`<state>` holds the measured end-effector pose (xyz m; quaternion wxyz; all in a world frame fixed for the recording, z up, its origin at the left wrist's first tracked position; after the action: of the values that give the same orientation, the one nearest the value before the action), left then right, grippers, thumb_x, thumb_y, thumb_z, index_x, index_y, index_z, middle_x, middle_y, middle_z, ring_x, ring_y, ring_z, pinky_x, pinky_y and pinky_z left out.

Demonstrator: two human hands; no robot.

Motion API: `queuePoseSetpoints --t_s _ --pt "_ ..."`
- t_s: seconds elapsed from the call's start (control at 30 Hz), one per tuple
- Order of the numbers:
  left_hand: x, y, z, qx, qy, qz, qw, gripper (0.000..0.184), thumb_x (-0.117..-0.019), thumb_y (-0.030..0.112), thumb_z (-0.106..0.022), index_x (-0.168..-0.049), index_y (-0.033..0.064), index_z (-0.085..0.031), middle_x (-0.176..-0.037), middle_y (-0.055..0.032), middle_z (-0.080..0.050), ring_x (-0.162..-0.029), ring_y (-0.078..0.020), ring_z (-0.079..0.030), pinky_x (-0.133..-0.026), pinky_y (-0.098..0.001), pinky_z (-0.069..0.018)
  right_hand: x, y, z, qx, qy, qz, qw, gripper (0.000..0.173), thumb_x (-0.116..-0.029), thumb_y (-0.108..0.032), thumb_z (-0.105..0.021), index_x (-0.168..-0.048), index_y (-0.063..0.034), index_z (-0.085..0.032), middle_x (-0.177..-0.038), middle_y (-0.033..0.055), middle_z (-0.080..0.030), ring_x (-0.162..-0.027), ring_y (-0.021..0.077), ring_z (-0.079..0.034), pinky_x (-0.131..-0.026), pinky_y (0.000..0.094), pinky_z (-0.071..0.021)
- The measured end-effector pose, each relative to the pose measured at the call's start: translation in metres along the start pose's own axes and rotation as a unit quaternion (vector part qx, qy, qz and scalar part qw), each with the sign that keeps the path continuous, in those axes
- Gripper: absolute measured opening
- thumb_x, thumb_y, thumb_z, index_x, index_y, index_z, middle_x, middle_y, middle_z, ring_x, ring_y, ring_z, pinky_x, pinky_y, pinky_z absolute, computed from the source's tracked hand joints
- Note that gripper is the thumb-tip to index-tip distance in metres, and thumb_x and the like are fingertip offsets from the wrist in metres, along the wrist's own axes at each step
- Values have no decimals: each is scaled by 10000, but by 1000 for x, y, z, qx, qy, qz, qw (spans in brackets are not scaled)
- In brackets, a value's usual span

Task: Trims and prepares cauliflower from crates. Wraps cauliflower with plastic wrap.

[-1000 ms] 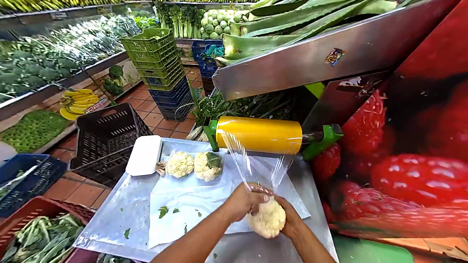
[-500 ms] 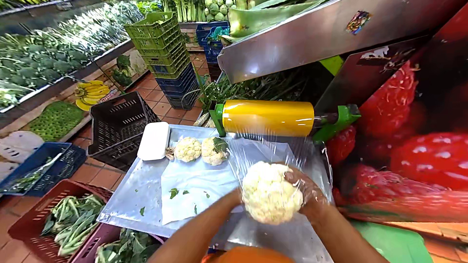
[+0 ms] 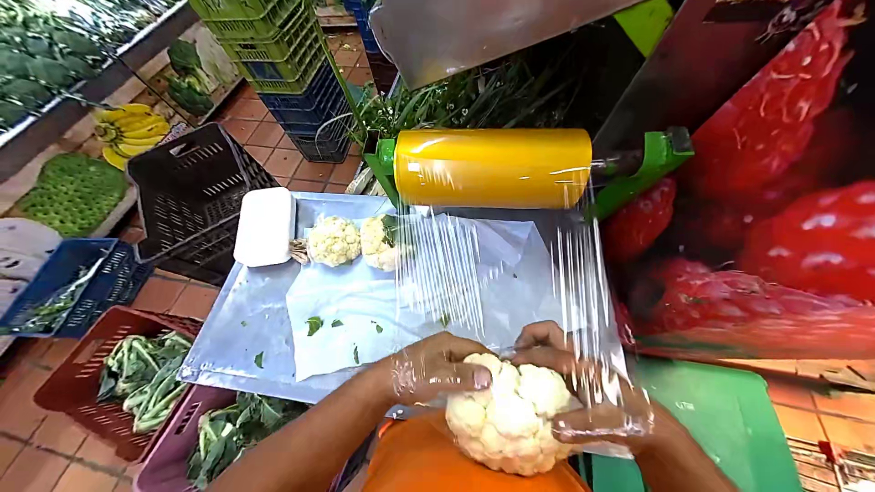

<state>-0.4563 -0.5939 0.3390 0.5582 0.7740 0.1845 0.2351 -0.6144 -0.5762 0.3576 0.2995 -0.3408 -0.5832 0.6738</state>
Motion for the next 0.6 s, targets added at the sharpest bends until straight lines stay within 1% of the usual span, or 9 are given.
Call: queuePoseSetpoints --t_s 0.1,0.17,0.2,0.27,0.37,0.43,0.47,0.53,0.6 --pt "21 21 -12 -33 -18 -38 999 414 -977 469 -652 -1183 113 -693 -1016 77 -732 -925 2 -681 -852 -247 -583 10 -18 38 59 -34 -6 998 811 -787 -584 -797 -1470 -243 -523 -1542 -1 -483 -1396 188 -482 -1122 402 -482" --pt "31 32 -20 -68 -25 -70 995 497 -976 490 -647 -1230 65 -681 -1077 17 -739 -977 -25 -688 -891 -267 -586 6 -52 80 196 9 -31 980 695 -862 -577 -732 -1442 -242 -547 -1415 -9 -596 -1236 166 -606 -995 387 -562" --pt "33 37 -24 -105 -28 -88 990 549 -976 499 -641 -1252 25 -673 -1138 -37 -732 -1047 -57 -682 -948 -293 -571 -1 -81 98 294 48 -34 954 590 -899 -555 -689 -1398 -257 -589 -1306 -48 -645 -1135 107 -638 -940 353 -572" --pt "35 47 -34 -173 -38 -124 976 581 -977 487 -640 -1263 -17 -665 -1254 -127 -698 -1184 -137 -650 -1052 -357 -525 -19 -149 114 458 122 25 880 518 -913 -470 -681 -1335 -172 -630 -1248 17 -664 -1107 146 -652 -941 417 -572" --pt "40 61 -56 -261 -52 -153 952 600 -965 495 -643 -1284 -12 -667 -1342 -162 -657 -1276 -192 -609 -1108 -386 -482 -69 -204 51 587 65 162 791 920 -761 -570 -796 -1494 -129 -457 -1515 170 -456 -1387 336 -441 -1112 541 -397" --pt "47 69 -71 -293 -57 -192 935 564 -963 476 -661 -1254 -6 -684 -1332 -166 -662 -1256 -203 -624 -1080 -379 -508 -111 -166 -12 627 -69 175 756 1171 -623 -639 -870 -1597 -256 -344 -1659 181 -261 -1511 423 -256 -1176 642 -265" --pt "51 71 -78 -305 -59 -205 928 551 -960 472 -664 -1247 2 -691 -1335 -170 -664 -1250 -217 -635 -1067 -394 -521 -125 -130 -28 639 -128 170 739 1141 -674 -593 -867 -1617 -284 -302 -1689 174 -194 -1534 437 -199 -1180 680 -222" --pt "61 65 -89 -324 -56 -221 918 563 -932 493 -662 -1257 36 -704 -1362 -146 -660 -1268 -240 -632 -1087 -428 -507 -149 -70 -26 653 -153 198 715 784 -893 -172 -722 -1589 -253 -371 -1675 161 -253 -1528 433 -236 -1167 708 -224" --pt "69 39 -88 -349 -54 -257 900 537 -919 517 -669 -1304 146 -707 -1369 -96 -664 -1252 -219 -635 -1076 -412 -495 -180 -36 3 683 -119 215 688 700 -937 21 -573 -1567 -242 -420 -1653 134 -324 -1514 403 -298 -1173 684 -248"
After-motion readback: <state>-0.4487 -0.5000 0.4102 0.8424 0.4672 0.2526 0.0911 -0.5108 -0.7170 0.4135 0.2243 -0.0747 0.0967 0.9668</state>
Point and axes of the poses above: each hand's wrist, its own x-axis away from the middle knuckle, its own z-axis out of the back of the hand, y = z × x, the point moved 9 cm from there along -x, towards the middle knuckle
